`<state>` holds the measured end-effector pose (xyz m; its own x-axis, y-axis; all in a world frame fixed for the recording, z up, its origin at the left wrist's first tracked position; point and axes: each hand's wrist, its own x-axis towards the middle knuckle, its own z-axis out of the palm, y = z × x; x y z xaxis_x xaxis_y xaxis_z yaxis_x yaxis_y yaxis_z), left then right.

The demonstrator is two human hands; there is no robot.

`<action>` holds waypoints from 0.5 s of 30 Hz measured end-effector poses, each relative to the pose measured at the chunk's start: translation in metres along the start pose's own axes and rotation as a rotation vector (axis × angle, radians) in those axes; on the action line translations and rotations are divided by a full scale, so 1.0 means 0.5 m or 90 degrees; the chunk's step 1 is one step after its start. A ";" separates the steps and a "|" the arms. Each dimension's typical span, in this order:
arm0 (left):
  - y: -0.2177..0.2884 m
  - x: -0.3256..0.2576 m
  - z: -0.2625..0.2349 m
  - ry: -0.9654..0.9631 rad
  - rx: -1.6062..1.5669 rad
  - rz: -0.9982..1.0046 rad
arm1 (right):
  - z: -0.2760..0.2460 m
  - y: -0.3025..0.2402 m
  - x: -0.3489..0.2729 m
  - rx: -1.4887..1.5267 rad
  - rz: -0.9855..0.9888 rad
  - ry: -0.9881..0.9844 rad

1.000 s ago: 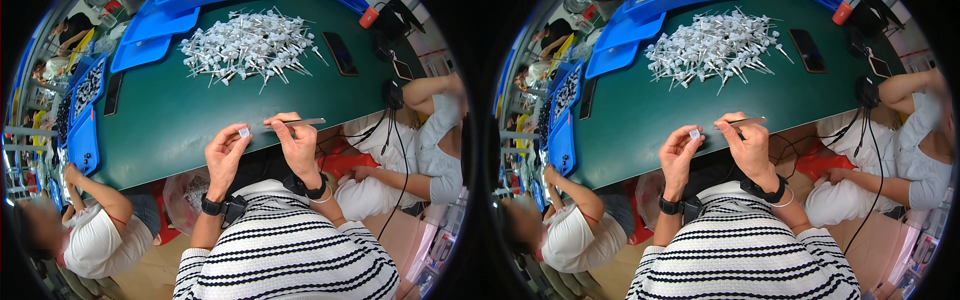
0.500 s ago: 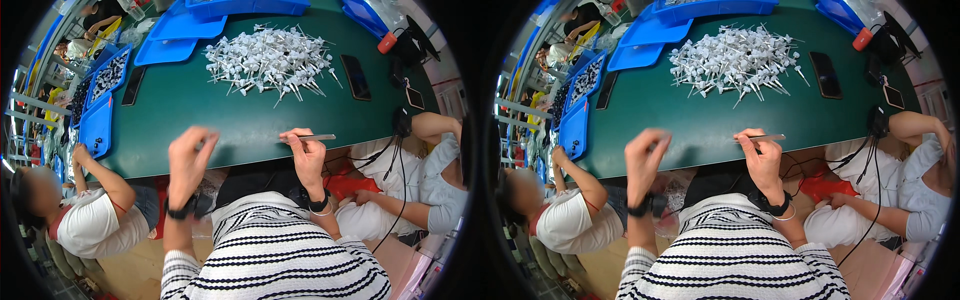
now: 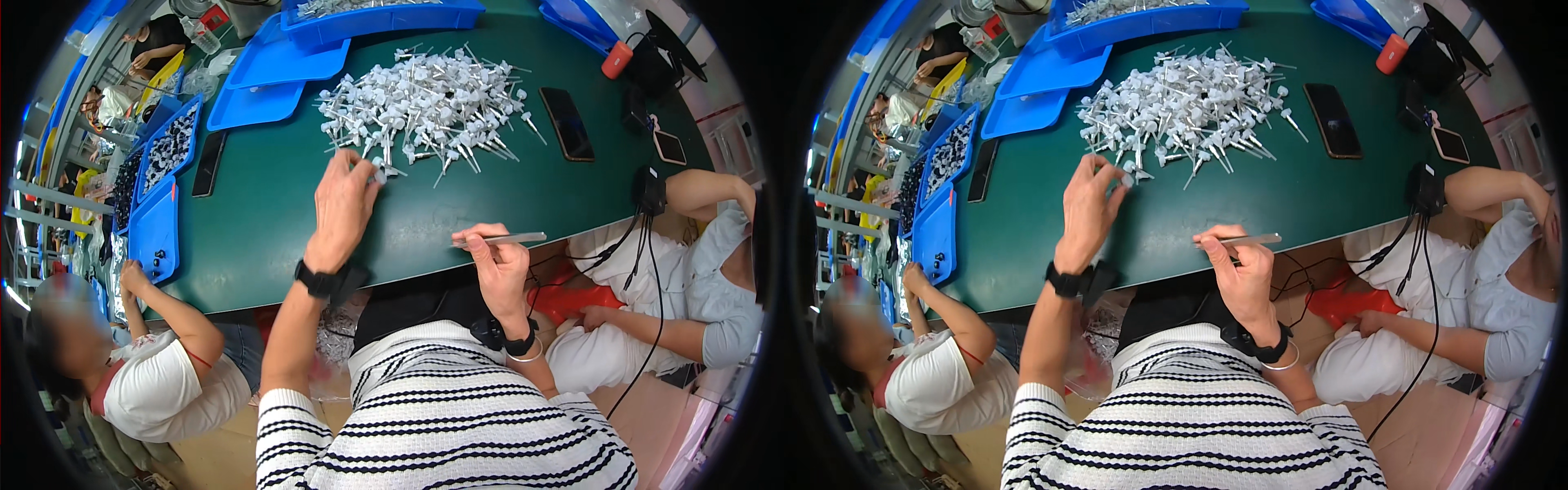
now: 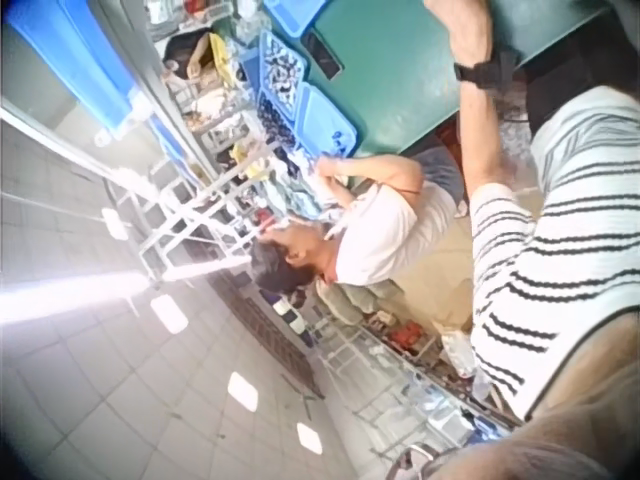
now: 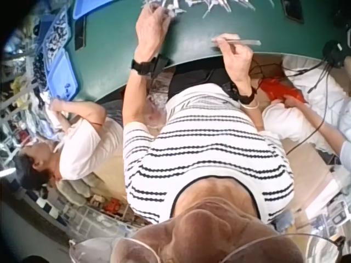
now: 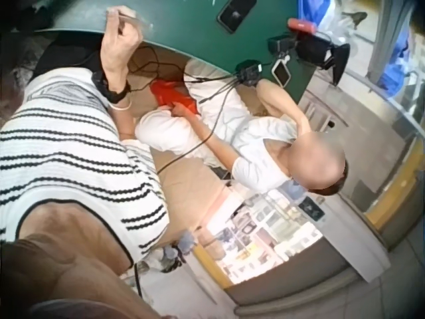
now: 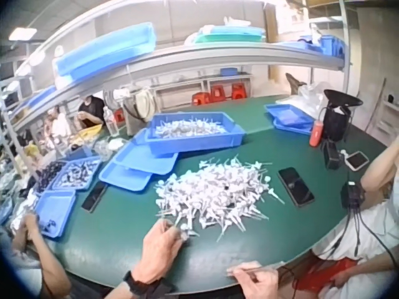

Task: The person uses tweezers to pick up small white plastic components from a pile on a green table and carefully inserts a small metal pin into each one. The person handles the components one at a time, repeating the insertion process for multiple units throughout the clip.

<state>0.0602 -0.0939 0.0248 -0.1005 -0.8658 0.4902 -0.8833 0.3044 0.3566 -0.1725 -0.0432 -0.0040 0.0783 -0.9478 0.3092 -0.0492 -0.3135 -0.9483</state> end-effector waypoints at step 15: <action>0.148 -0.163 0.021 0.043 -0.656 -0.353 | 0.080 -0.026 0.000 0.191 -0.031 0.035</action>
<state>-0.0018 -0.0053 0.0027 0.2335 -0.9676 0.0957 -0.0071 0.0967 0.9953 -0.1321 -0.0367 0.0055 0.0184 -0.9363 0.3507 0.2504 -0.3353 -0.9082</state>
